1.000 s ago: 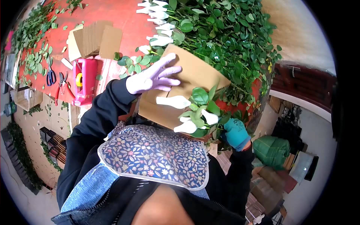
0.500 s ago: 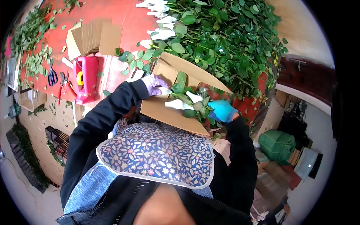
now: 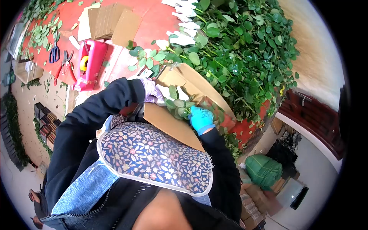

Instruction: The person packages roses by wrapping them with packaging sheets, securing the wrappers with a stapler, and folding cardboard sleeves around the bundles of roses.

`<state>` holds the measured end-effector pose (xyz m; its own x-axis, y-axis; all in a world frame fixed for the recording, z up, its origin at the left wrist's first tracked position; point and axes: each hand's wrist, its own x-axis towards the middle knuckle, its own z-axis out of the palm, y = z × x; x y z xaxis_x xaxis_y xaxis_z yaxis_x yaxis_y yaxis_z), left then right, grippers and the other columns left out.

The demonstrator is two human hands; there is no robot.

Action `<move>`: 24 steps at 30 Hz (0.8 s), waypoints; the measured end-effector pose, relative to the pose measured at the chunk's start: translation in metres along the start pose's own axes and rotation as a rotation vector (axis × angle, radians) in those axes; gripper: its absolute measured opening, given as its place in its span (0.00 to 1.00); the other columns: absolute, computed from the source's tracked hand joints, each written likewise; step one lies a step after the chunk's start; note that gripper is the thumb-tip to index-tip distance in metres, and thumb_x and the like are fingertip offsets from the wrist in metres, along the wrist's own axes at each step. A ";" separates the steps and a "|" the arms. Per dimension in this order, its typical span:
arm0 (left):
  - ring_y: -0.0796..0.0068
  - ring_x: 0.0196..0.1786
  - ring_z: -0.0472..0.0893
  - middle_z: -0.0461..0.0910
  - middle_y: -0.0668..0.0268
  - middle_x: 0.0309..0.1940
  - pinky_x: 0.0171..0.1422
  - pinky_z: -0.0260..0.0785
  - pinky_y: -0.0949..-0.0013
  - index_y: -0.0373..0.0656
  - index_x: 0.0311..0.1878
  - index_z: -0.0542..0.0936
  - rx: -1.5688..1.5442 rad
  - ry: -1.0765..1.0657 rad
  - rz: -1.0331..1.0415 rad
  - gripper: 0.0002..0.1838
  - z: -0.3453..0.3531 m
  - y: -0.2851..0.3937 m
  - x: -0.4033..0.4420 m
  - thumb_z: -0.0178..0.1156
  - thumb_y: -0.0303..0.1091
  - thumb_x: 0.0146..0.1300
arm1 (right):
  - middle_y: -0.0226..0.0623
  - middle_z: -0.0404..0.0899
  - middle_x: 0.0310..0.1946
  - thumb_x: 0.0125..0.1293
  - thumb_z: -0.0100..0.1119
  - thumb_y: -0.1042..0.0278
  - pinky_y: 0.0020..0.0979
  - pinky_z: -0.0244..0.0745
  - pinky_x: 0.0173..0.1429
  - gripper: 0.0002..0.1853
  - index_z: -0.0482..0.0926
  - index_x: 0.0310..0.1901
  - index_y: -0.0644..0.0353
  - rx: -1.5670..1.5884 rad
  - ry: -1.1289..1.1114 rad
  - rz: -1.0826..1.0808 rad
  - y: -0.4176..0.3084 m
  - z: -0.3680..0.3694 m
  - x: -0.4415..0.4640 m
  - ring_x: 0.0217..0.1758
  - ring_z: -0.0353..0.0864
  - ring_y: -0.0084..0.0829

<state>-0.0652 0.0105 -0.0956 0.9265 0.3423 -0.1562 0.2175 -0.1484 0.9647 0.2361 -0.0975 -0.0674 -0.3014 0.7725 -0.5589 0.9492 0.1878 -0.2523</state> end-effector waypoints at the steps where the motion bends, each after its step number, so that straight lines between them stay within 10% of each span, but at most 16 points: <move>1: 0.63 0.43 0.84 0.85 0.63 0.39 0.55 0.74 0.62 0.49 0.50 0.85 0.200 -0.040 -0.100 0.16 -0.008 0.016 0.000 0.65 0.28 0.57 | 0.45 0.80 0.27 0.57 0.63 0.60 0.49 0.74 0.36 0.12 0.78 0.37 0.57 -0.004 -0.028 0.024 0.001 0.001 0.000 0.32 0.81 0.47; 7: 0.55 0.60 0.73 0.69 0.61 0.60 0.61 0.69 0.55 0.52 0.69 0.69 0.431 0.114 0.053 0.33 0.007 -0.004 0.011 0.65 0.36 0.58 | 0.46 0.80 0.27 0.57 0.63 0.59 0.48 0.74 0.35 0.17 0.76 0.43 0.59 0.031 0.022 -0.068 0.012 -0.011 -0.002 0.31 0.81 0.48; 20: 0.50 0.55 0.78 0.72 0.51 0.58 0.60 0.70 0.56 0.46 0.71 0.63 0.094 0.311 0.151 0.37 0.001 0.007 0.014 0.66 0.34 0.58 | 0.44 0.79 0.27 0.58 0.57 0.65 0.43 0.76 0.35 0.10 0.71 0.38 0.60 -0.170 0.158 -0.062 -0.017 -0.067 0.012 0.32 0.82 0.44; 24: 0.52 0.51 0.79 0.77 0.54 0.51 0.56 0.71 0.56 0.47 0.65 0.69 0.233 0.279 0.085 0.30 0.011 -0.011 0.019 0.64 0.35 0.59 | 0.43 0.81 0.29 0.58 0.58 0.64 0.41 0.76 0.32 0.22 0.71 0.52 0.64 -0.193 0.227 -0.089 -0.010 -0.049 0.021 0.29 0.82 0.41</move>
<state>-0.0464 0.0089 -0.1119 0.8320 0.5546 0.0166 0.2374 -0.3828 0.8928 0.2252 -0.0537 -0.0383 -0.3767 0.8596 -0.3451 0.9262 0.3555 -0.1254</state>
